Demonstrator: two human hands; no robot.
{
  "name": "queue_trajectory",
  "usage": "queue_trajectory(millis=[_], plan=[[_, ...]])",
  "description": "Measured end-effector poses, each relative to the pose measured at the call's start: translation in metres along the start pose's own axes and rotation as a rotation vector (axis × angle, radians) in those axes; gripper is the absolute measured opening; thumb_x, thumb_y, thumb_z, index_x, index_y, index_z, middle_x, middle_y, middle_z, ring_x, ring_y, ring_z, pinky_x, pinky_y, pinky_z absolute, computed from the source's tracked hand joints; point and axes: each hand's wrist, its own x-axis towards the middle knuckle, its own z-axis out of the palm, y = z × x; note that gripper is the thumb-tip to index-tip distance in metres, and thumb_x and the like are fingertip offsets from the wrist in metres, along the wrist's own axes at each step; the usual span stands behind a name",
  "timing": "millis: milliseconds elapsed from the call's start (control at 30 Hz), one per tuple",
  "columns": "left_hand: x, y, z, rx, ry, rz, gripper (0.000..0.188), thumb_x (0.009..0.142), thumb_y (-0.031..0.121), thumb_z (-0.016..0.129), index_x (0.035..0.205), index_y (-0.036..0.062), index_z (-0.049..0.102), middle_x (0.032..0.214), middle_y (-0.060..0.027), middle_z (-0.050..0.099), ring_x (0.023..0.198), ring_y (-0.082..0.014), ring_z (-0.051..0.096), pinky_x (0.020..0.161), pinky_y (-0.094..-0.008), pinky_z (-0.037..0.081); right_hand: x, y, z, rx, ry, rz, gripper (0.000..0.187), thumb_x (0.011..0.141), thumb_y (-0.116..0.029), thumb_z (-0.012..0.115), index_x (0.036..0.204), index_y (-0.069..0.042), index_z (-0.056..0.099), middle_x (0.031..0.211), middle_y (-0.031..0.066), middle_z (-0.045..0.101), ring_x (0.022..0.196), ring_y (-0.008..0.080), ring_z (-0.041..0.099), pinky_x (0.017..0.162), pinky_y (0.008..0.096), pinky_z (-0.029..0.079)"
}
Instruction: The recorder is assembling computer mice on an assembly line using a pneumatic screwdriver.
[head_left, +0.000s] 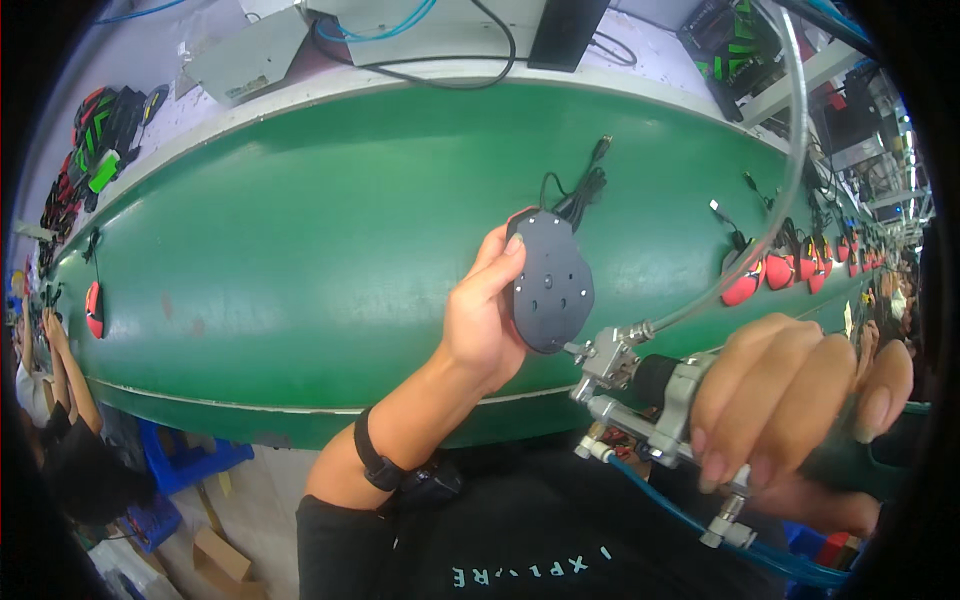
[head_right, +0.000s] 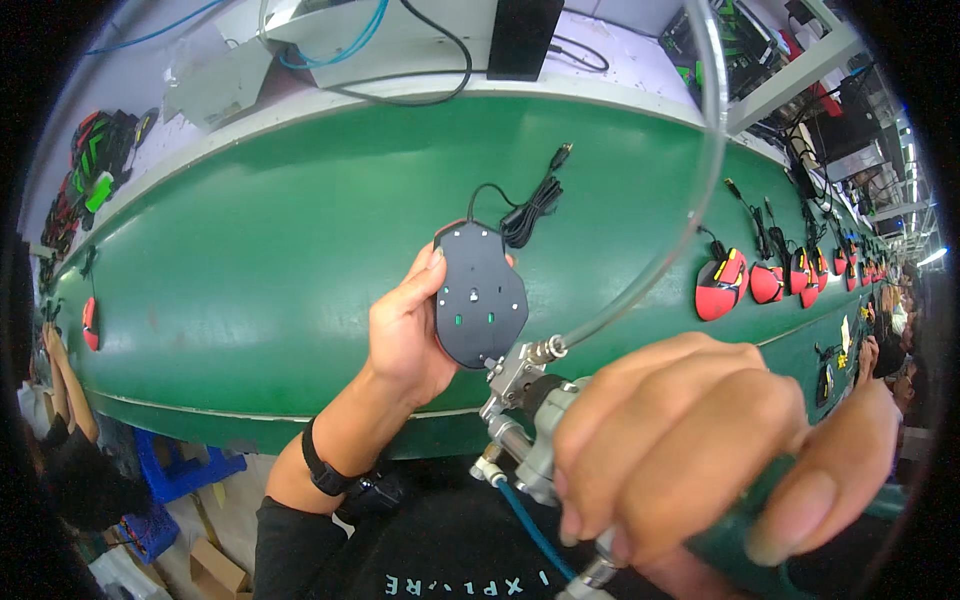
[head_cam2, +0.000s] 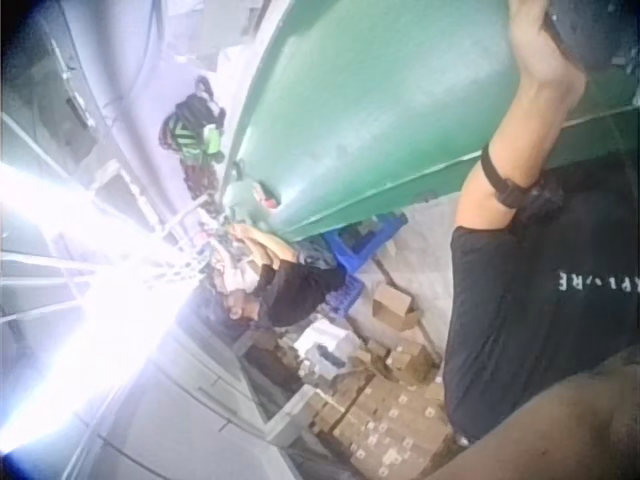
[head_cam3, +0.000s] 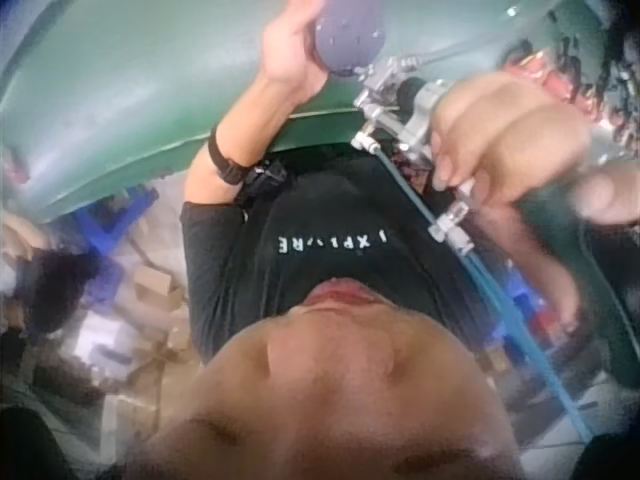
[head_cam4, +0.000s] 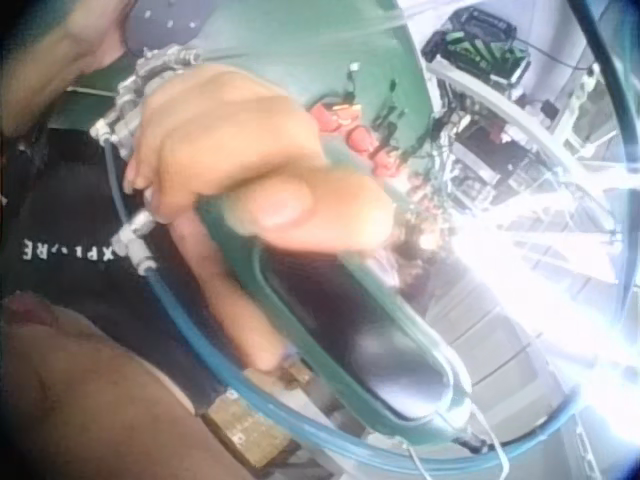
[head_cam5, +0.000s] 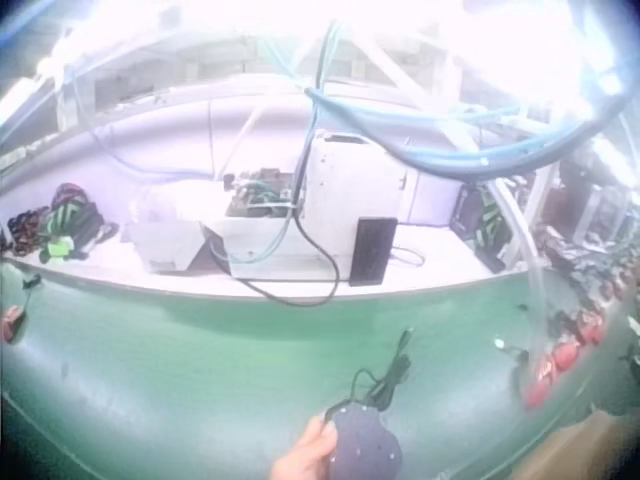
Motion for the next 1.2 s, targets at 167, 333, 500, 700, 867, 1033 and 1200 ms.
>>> queue_trajectory(millis=[167,333,500,700,867,1033,1200], plan=[[0.001,0.002,-0.006,0.093,0.008,0.001,0.043,0.103,0.027,0.042,0.141,0.0065,0.038,0.128,-0.0153,0.055,0.117,-0.0264,0.057,0.098,-0.0439,0.049,0.005,-0.015,-0.006,0.056,0.11,0.029,0.057,0.093,-0.039,0.067,0.127,-0.004,0.038,0.068,0.0057,0.06,0.049,0.0199,0.062,0.044,0.0295,0.053],[0.013,-0.007,-0.014,0.863,-0.114,0.245,0.073,0.086,0.012,0.064,0.149,0.0045,0.027,0.135,-0.0179,0.046,0.126,-0.0291,0.045,0.107,-0.0429,0.038,0.004,-0.059,-0.041,0.092,0.026,-0.068,0.065,0.092,-0.035,0.068,0.136,0.0,0.035,0.072,0.0106,0.062,0.056,0.0248,0.063,0.043,0.0305,0.052],[0.01,-0.026,0.003,1.527,0.014,0.415,0.076,0.081,0.016,0.073,0.145,0.0004,0.034,0.138,-0.0278,0.037,0.124,-0.0412,0.043,0.106,-0.0451,0.037,0.001,-0.069,-0.033,-0.061,0.372,0.251,0.056,0.089,-0.022,0.074,0.133,0.002,0.048,0.089,0.0084,0.063,0.077,0.0139,0.061,0.069,0.0279,0.05],[-0.003,-0.053,0.043,1.864,0.081,0.541,0.08,0.079,0.024,0.078,0.143,0.0,0.038,0.126,-0.0267,0.042,0.114,-0.0442,0.049,0.098,-0.0465,0.044,-0.064,-0.081,-0.061,-0.556,0.754,-0.124,0.049,0.094,-0.022,0.065,0.133,0.002,0.047,0.101,0.0126,0.067,0.093,0.0187,0.067,0.084,0.032,0.055],[0.016,-0.086,0.043,2.071,-0.139,0.909,0.061,0.089,0.026,0.07,0.14,0.0039,0.045,0.127,-0.0264,0.045,0.109,-0.0422,0.052,0.098,-0.0486,0.041,-0.178,-0.107,-0.055,-0.853,1.052,0.079,0.049,0.095,-0.019,0.06,0.134,0.004,0.044,0.107,0.0154,0.067,0.102,0.0215,0.067,0.089,0.0346,0.053],[-0.041,-0.079,0.046,1.768,-0.093,0.68,0.056,0.093,0.025,0.064,0.14,0.0021,0.044,0.127,-0.021,0.045,0.114,-0.0331,0.05,0.095,-0.0393,0.044,-0.261,-0.125,-0.007,-0.939,0.776,0.405,0.074,0.091,-0.031,0.063,0.148,0.004,0.03,0.147,0.0229,0.043,0.138,0.0341,0.042,0.108,0.046,0.04],[-0.139,-0.088,0.046,1.204,-0.279,0.546,0.072,0.093,0.041,0.059,0.148,0.0016,0.034,0.142,-0.016,0.037,0.124,-0.0292,0.046,0.098,-0.0431,0.044,-0.253,-0.134,0.022,-0.388,0.582,0.386,0.097,0.092,-0.051,0.056,0.156,-0.002,0.002,0.163,0.0199,0.009,0.152,0.0334,0.012,0.117,0.0505,0.023]])
